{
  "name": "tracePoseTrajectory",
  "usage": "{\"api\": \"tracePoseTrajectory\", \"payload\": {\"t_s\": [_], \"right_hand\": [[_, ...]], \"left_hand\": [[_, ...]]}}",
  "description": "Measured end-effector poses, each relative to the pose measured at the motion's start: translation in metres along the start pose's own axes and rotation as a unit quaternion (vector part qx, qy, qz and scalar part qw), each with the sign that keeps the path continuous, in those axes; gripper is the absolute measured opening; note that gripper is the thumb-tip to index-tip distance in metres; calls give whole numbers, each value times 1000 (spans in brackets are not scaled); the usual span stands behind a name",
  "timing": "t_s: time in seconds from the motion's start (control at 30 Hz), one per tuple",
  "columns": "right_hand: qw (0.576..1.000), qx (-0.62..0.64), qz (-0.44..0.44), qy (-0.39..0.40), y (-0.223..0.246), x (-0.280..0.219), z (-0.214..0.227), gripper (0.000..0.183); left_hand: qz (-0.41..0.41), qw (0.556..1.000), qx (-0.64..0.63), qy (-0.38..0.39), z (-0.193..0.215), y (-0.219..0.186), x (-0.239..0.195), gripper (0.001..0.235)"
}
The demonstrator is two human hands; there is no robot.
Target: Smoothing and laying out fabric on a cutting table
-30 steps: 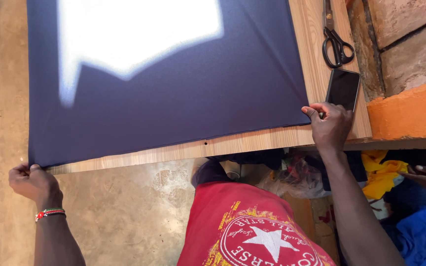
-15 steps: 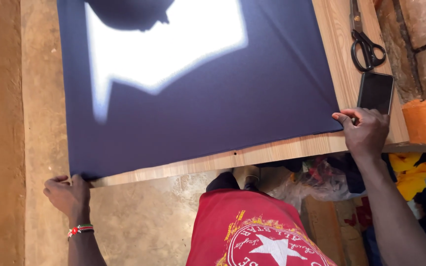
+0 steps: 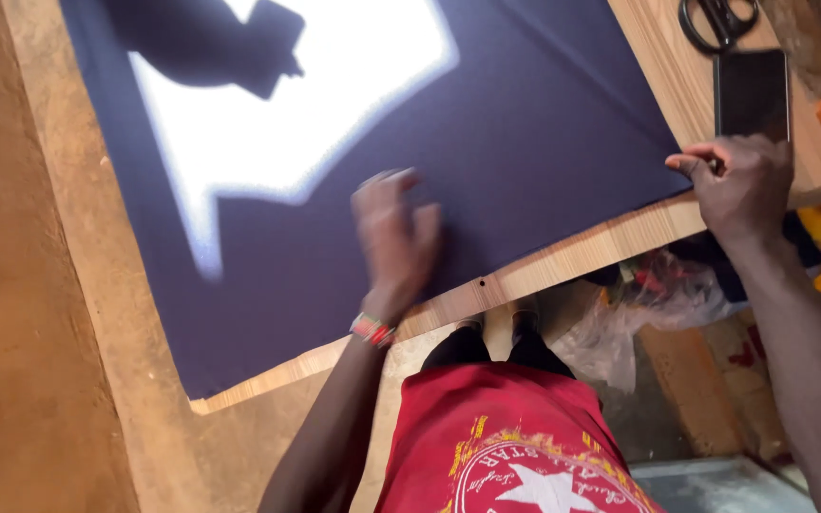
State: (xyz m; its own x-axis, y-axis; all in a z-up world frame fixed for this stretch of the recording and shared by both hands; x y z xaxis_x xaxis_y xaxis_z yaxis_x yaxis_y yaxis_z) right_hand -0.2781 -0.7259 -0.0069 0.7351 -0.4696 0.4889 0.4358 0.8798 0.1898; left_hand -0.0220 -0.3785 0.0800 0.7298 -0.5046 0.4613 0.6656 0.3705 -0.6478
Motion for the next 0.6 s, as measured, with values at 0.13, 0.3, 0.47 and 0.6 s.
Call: {"api": "tracePoseTrajectory", "payload": {"t_s": [0.13, 0.3, 0.47, 0.6], "right_hand": [[999, -32, -13, -1, -9, -9, -8, 22], [997, -46, -41, -41, -2, -13, -12, 18], [989, 18, -63, -132, 28, -10, 4, 11], [976, 60, -114, -176, 53, -15, 19, 7]], "left_hand": [[-160, 972, -34, 167, -135, -65, 28, 39], [-290, 932, 36, 216, -245, -104, 7, 71], [-330, 904, 106, 252, -243, -115, -11, 71], [-351, 891, 121, 261, -239, -116, -16, 80]]}}
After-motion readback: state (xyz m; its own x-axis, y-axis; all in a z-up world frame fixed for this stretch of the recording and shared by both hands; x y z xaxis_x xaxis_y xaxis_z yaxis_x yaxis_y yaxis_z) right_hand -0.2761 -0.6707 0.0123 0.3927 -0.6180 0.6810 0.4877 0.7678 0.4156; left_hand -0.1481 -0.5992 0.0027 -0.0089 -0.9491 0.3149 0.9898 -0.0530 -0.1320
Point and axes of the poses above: each hand's wrist, its own x-axis towards the middle knuckle, its own z-axis out of the back of the hand, y = z × x, the point moved 4 cm from there along x, towards the middle knuckle, and after that the axes turned 4 degrees about -y, right-handed, at the moved point
